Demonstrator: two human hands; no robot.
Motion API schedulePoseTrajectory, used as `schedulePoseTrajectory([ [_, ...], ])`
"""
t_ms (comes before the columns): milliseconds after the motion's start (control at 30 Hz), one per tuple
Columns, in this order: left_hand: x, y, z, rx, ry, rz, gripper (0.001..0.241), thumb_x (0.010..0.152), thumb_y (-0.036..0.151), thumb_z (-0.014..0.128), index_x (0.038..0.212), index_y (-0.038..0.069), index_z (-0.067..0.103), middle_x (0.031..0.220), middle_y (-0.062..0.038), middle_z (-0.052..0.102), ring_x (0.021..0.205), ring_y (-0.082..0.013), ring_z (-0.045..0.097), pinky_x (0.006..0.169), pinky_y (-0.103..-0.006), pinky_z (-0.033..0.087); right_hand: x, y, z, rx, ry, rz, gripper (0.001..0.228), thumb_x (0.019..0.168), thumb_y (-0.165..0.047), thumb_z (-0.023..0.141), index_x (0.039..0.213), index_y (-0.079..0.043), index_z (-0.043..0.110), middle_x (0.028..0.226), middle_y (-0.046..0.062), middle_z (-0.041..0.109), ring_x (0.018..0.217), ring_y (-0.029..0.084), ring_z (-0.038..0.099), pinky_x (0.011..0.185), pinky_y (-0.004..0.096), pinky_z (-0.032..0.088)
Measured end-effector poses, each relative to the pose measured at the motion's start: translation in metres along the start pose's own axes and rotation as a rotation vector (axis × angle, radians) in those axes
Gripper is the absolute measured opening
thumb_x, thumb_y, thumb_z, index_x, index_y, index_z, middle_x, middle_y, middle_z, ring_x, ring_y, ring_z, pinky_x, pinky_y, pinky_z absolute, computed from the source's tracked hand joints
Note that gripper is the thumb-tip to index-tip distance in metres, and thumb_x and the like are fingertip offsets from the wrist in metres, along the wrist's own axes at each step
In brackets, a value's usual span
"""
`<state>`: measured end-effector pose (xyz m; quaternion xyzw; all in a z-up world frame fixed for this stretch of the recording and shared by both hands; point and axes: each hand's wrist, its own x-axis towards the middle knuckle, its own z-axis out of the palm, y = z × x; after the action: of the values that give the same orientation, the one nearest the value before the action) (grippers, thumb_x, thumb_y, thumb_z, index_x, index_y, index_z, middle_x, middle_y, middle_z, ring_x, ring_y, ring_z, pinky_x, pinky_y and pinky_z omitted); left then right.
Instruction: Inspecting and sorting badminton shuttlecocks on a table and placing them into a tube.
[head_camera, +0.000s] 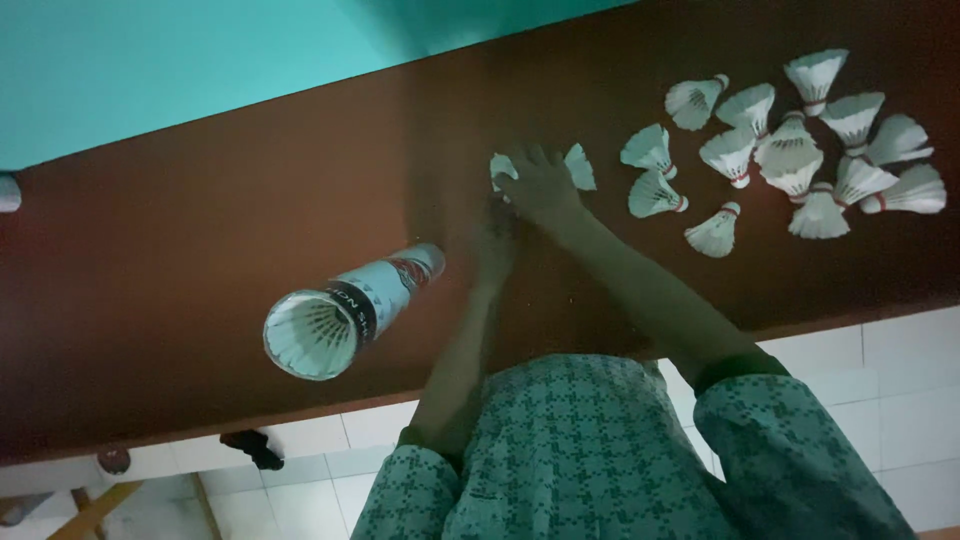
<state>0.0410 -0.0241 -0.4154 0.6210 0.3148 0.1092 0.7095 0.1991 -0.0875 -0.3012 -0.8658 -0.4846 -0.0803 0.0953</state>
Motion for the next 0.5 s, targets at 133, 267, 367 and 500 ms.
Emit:
schedulePoseTrajectory([
  [133, -0.006, -0.026, 0.010, 0.171, 0.085, -0.043, 0.031, 0.109, 0.010, 0.044, 0.132, -0.001, 0.062, 0.140, -0.030, 0.061, 0.132, -0.0474, 0.057, 0.110, -0.0637, 0.044, 0.001, 0.001, -0.013, -0.223, 0.089, -0.044, 0.021, 0.086, -0.028, 0.087, 0.096, -0.018, 0.072, 0.118, 0.010, 0.068, 0.095, 0.033, 0.066, 0.066, 0.041, 0.052],
  [267, 0.005, -0.008, 0.020, 0.335, 0.019, 0.000, 0.024, 0.104, 0.006, 0.053, 0.123, 0.000, 0.066, 0.126, -0.027, 0.067, 0.120, -0.0461, 0.063, 0.102, -0.0605, 0.048, -0.004, 0.015, -0.009, -0.123, 0.077, -0.081, 0.007, 0.090, -0.008, 0.080, 0.094, -0.013, 0.077, 0.109, 0.011, 0.073, 0.104, 0.033, 0.070, 0.082, 0.047, 0.050],
  [367, -0.004, 0.122, 0.024, 0.056, 0.041, 0.005, 0.035, 0.105, 0.020, 0.060, 0.135, 0.003, 0.057, 0.136, -0.025, 0.059, 0.129, -0.0424, 0.056, 0.103, -0.0579, 0.045, 0.004, 0.022, -0.040, -0.112, 0.006, -0.009, 0.008, 0.093, -0.007, 0.073, 0.096, -0.014, 0.077, 0.098, 0.007, 0.073, 0.085, 0.025, 0.069, 0.072, 0.038, 0.053],
  [500, -0.006, 0.105, 0.020, -0.124, 0.067, 0.185, 0.036, 0.104, 0.033, 0.066, 0.129, 0.008, 0.061, 0.119, -0.016, 0.067, 0.117, -0.0299, 0.066, 0.099, -0.0468, 0.053, -0.007, 0.033, -0.092, 0.579, 0.291, 0.161, 0.029, 0.093, -0.001, 0.081, 0.117, -0.018, 0.081, 0.097, 0.007, 0.071, 0.090, 0.034, 0.071, 0.072, 0.044, 0.054],
])
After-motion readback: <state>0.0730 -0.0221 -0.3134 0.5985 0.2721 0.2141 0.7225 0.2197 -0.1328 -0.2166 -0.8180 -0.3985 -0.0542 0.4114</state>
